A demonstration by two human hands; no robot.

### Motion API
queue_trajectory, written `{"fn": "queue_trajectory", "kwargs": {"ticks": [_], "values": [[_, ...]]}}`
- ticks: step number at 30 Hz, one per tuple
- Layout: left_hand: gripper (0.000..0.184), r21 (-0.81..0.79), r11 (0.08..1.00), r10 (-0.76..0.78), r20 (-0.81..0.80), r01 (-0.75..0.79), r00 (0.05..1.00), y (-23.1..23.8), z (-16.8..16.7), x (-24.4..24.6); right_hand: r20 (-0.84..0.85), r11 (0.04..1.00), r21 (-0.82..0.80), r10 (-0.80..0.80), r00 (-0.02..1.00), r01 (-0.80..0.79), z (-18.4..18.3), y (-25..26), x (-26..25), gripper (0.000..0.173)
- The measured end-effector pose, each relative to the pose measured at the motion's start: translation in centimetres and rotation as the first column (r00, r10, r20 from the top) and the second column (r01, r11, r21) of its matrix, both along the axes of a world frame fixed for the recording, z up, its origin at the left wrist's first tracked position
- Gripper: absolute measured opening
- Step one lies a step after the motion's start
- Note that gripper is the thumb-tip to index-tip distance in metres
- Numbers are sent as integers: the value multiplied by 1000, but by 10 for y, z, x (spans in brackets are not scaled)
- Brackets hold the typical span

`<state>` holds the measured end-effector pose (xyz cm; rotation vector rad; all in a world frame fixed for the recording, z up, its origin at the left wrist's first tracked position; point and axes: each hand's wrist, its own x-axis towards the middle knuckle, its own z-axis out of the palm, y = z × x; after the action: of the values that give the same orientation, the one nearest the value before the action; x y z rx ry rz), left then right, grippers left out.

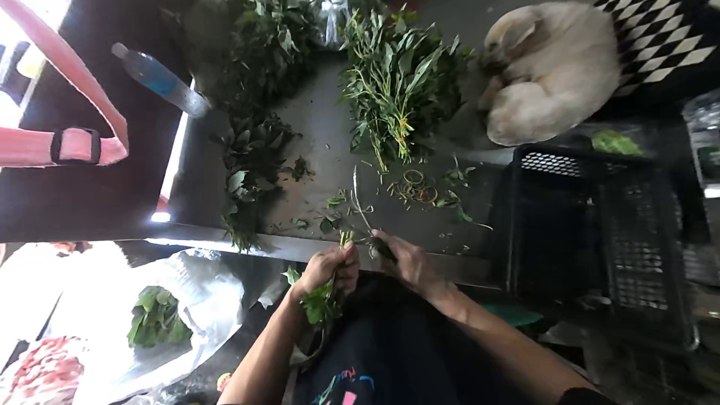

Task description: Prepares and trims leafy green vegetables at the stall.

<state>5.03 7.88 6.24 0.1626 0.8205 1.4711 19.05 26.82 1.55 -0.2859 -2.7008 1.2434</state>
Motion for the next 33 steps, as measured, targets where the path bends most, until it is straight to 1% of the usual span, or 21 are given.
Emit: {"fn": "queue_trajectory", "kwargs": {"ticks": [1,2,4,7,10,12,15,17,18,20,21,23,24,25,27,29,31,33], "values": [[36,17,1000,2,10,-3,1000,-2,2,1,151,1000,-20,-14,988,17,-8,7,6,47],[36,36,999,3,16,-4,1000,-4,4,1,262,999,-7,-29,965,32,-17,16,12,49],[36,45,999,17,8,-17,1000,-9,6,-1,340,995,57,-93,936,78,-28,24,22,50],[37,-22,998,59,-42,-60,997,-15,4,-2,444,988,121,-143,884,100,-25,23,23,60],[39,-113,990,66,-157,-84,985,-13,6,-8,501,985,117,-171,848,130,-17,13,1,67],[35,-147,984,69,-205,-100,976,-14,11,-10,502,981,51,-187,844,187,-11,3,-18,67],[27,-126,977,141,-220,-171,965,-18,19,-10,464,968,-58,-191,865,245,-15,-11,-40,66],[28,-103,968,194,-268,-228,944,-23,23,-10,435,969,-99,-161,886,224,-21,-18,-47,65],[29,-97,963,207,-323,-250,923,-27,26,-10,446,972,-130,-120,887,197,-20,-19,-49,66],[27,-101,959,179,-511,-265,841,-35,33,-8,438,971,-168,-82,895,171,-18,-13,-50,66],[27,-117,958,133,-624,-261,770,-40,35,-8,409,971,-156,-103,907,181,-19,-6,-49,62],[31,-218,940,-28,-816,-262,577,-54,37,-5,375,972,-71,-182,909,224,-21,20,-48,47],[33,-279,924,-121,-862,-263,492,-61,38,-2,385,966,-29,-227,895,258,-23,37,-50,40],[34,-329,904,-191,-881,-271,433,-68,38,1,385,958,13,-269,883,286,-28,53,-53,35],[37,-384,870,-261,-891,-310,372,-81,38,7,281,945,90,-327,902,314,-46,76,-59,27],[36,-412,840,-303,-896,-353,325,-89,36,11,181,942,118,-333,925,316,-65,90,-67,23],[34,-443,810,-353,-892,-384,284,-88,40,15,141,934,137,-348,927,330,-82,102,-67,20],[30,-459,791,-375,-886,-405,273,-88,51,23,127,930,146,-356,926,338,-90,104,-63,21]]}}
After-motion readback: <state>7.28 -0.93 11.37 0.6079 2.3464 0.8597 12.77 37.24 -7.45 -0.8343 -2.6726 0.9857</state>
